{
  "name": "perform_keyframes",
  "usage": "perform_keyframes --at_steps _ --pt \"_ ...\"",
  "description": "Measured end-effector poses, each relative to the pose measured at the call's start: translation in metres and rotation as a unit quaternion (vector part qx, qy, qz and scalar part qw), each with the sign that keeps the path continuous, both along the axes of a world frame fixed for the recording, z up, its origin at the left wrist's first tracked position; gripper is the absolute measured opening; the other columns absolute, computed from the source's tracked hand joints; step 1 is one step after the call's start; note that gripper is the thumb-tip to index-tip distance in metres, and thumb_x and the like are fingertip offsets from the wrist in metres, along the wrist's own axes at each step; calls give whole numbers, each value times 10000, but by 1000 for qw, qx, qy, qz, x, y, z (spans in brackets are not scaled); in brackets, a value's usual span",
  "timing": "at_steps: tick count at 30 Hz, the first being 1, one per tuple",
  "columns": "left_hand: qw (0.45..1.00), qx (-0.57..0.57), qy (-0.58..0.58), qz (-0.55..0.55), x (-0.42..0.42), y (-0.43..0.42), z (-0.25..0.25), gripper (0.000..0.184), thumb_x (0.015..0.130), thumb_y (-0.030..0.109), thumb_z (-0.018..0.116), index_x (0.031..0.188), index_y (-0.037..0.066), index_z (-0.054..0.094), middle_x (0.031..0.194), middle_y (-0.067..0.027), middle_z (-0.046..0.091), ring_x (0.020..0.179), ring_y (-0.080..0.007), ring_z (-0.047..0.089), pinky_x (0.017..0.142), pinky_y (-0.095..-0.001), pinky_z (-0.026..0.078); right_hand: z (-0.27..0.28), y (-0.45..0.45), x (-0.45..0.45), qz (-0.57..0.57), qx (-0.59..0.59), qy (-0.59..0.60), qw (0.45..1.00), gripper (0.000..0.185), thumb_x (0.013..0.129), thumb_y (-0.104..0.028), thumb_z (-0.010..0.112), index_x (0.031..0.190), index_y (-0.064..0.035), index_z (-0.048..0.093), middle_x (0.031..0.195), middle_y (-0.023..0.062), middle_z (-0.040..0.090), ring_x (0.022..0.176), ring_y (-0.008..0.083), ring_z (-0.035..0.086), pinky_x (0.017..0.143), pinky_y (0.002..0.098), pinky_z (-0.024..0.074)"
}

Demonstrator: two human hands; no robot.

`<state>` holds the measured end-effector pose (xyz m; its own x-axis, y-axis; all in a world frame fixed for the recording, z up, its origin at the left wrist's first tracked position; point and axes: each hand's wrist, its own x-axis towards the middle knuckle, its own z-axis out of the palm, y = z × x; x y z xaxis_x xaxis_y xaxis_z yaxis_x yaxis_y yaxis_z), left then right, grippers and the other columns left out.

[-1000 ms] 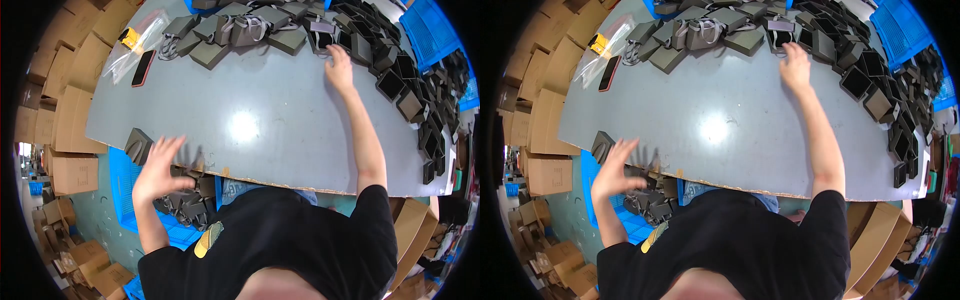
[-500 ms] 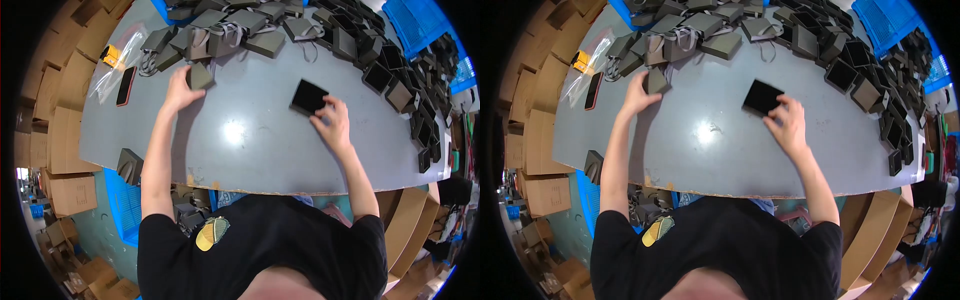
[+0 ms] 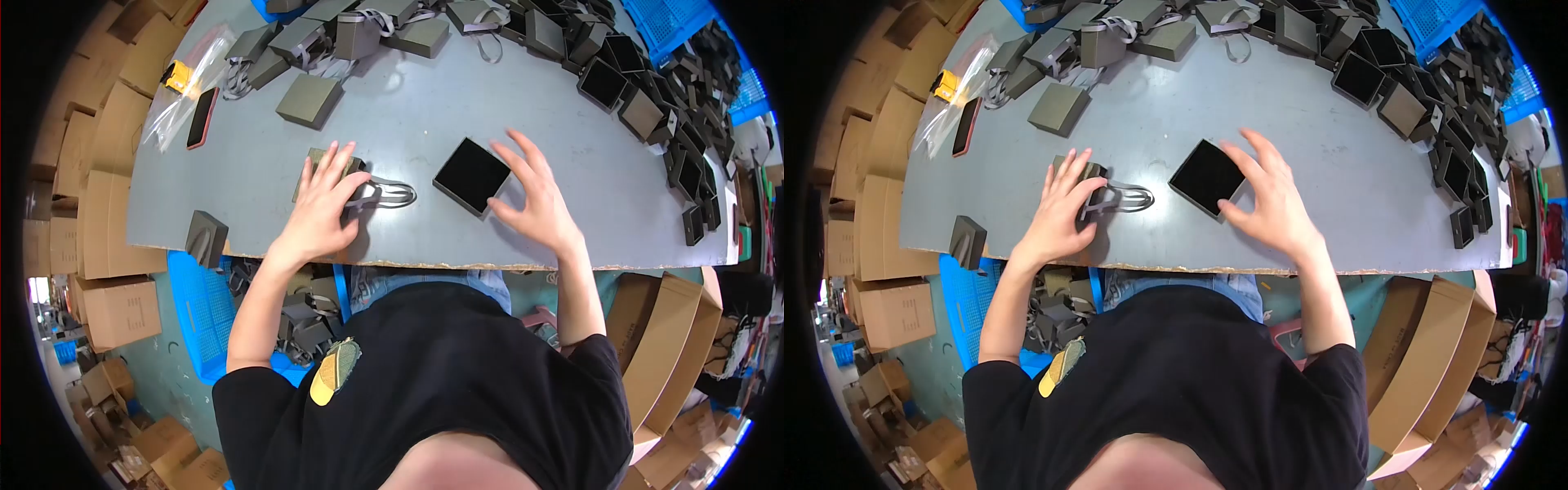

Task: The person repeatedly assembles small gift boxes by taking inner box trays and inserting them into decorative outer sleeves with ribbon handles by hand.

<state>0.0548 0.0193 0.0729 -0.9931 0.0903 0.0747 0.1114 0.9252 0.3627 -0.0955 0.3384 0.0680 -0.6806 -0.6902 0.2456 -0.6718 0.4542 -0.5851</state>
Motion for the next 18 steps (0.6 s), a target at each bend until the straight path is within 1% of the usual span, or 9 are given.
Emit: perform_keyframes --at_steps 2,4,6,10,13,14,15,17,18 --pt "998 -55 25 -12 0 5 -10 397 697 13 659 1087 59 596 1576 -204 324 1505 -406 208 1178 -657 153 -1 -2 -25 108 15 -74 991 848 679 -86 755 1473 -180 471 1606 141 309 1499 415 219 1195 510 280" --pt "992 -95 81 -17 -3 8 -21 183 713 -31 613 886 21 584 1511 -212 415 1457 -408 314 1137 -665 236 5 -11 -37 165 83 -62 981 879 677 -53 743 1492 -193 444 1613 132 299 1496 411 228 1191 514 288" --pt "992 -99 75 -6 -7 3 -31 133 730 -29 624 846 25 588 1481 -216 450 1428 -389 367 1122 -626 281 13 -19 -40 204 179 -24 962 962 641 -25 757 1520 -195 402 1630 126 270 1492 408 235 1183 498 314" --pt "994 -20 108 5 -12 -2 -24 88 747 4 671 762 19 585 1353 -215 572 1295 -363 522 1050 -509 403 -5 -29 -46 219 252 60 941 978 584 -73 818 1482 -151 440 1551 132 372 1412 391 357 1135 468 372" --pt "975 169 120 79 -13 -3 -19 125 735 25 694 748 12 571 1245 -198 641 1172 -373 596 980 -453 459 5 -27 -37 164 242 20 956 964 566 -116 844 1451 -119 462 1446 160 451 1318 374 452 1103 455 399" --pt "968 167 166 83 -15 -11 -22 103 780 28 659 782 5 559 1206 -175 670 1039 -313 657 868 -346 508 8 -23 -31 148 228 12 962 950 573 -126 845 1443 -105 465 1412 169 466 1289 370 473 1096 454 405" --pt "953 178 190 153 -17 -17 -29 110 742 50 646 745 9 544 1154 -187 674 997 -364 649 869 -400 510 8 -20 -25 133 214 5 968 936 579 -137 846 1434 -91 469 1378 178 481 1259 366 494 1089 452 410" --pt "935 90 247 239 -22 -43 -58 127 772 82 640 800 2 545 1168 -173 680 965 -324 665 855 -393 519 -5 -16 -14 116 145 -17 982 897 601 -147 840 1420 -70 482 1380 187 482 1263 383 495 1086 438 418" --pt "890 274 141 337 -24 -47 -62 167 822 77 593 970 2 612 1215 -150 677 1012 -291 659 912 -395 504 -9 -14 -8 107 110 -28 988 879 611 -153 837 1413 -60 489 1381 191 482 1264 391 496 1085 431 422"
